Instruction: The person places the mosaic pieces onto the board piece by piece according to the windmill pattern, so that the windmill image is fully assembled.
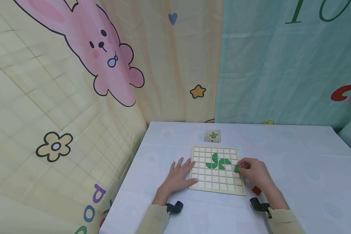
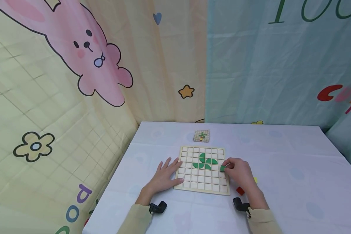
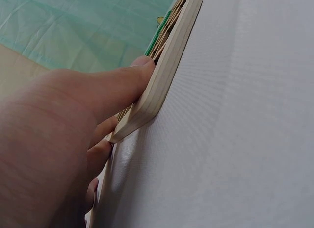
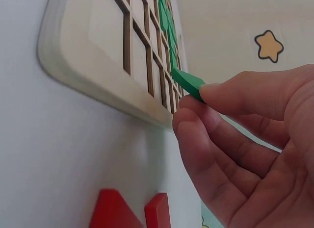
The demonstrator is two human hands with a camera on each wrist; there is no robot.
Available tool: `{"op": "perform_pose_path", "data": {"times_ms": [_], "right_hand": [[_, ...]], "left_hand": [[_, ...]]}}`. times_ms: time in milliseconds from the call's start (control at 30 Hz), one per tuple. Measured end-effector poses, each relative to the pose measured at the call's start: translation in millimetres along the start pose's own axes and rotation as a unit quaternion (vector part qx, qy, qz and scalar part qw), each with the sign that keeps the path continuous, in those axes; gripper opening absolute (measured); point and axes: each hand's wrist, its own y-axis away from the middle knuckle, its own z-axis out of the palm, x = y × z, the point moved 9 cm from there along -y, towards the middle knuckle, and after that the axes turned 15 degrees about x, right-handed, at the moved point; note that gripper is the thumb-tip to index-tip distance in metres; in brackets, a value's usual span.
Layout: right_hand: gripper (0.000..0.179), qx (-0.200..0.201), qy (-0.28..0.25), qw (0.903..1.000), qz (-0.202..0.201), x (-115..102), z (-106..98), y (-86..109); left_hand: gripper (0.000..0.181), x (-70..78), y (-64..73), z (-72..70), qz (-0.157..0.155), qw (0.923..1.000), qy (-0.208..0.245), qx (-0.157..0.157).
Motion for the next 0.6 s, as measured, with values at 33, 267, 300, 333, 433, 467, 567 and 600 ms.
{"op": "perform_pose_path", "data": {"times_ms": [33, 267, 300, 333, 433, 467, 567, 600], "right_hand": [[0.013, -0.001, 0.000, 1.0000, -0.001, -1.1, 1.4, 0.1], [0.017, -0.007, 0.000, 1.0000, -0.002, -9.7, 9.3, 2.3], [0.018, -0.009, -0.002, 1.0000, -0.002, -10.9, 10.5, 2.6], [0.018, -0.010, -0.005, 0.9999, -0.003, -12.3, 11.6, 2.7], [0.018, -0.013, -0.013, 0.9998, -0.007, -15.7, 15.5, 2.9], [0.017, -0.014, -0.016, 0.9997, -0.008, -16.7, 16.9, 3.1], [0.015, -0.018, -0.019, 0.9995, -0.018, -20.0, 20.6, 4.0], [0.015, -0.018, -0.022, 0.9994, -0.017, -20.6, 21.7, 4.4]], "left_hand": [[0.080, -0.1, -0.1, 0.2, 0.000, 1.0000, -0.001, 0.000], [0.080, 0.1, 0.0, 0.5, -0.001, 1.0000, -0.001, -0.002], [0.080, 0.1, -0.1, 0.5, -0.001, 1.0000, -0.002, -0.002], [0.080, 0.1, -0.1, 0.4, -0.001, 1.0000, -0.002, -0.002], [0.080, -0.2, -0.3, 0.6, 0.000, 1.0000, -0.002, -0.002], [0.080, -0.3, -0.4, 0.8, 0.001, 1.0000, -0.003, -0.001], [0.080, -0.7, -0.6, 1.3, 0.001, 1.0000, -0.004, -0.001], [0.080, -0.6, -0.7, 1.4, 0.001, 1.0000, -0.004, -0.001]]}}
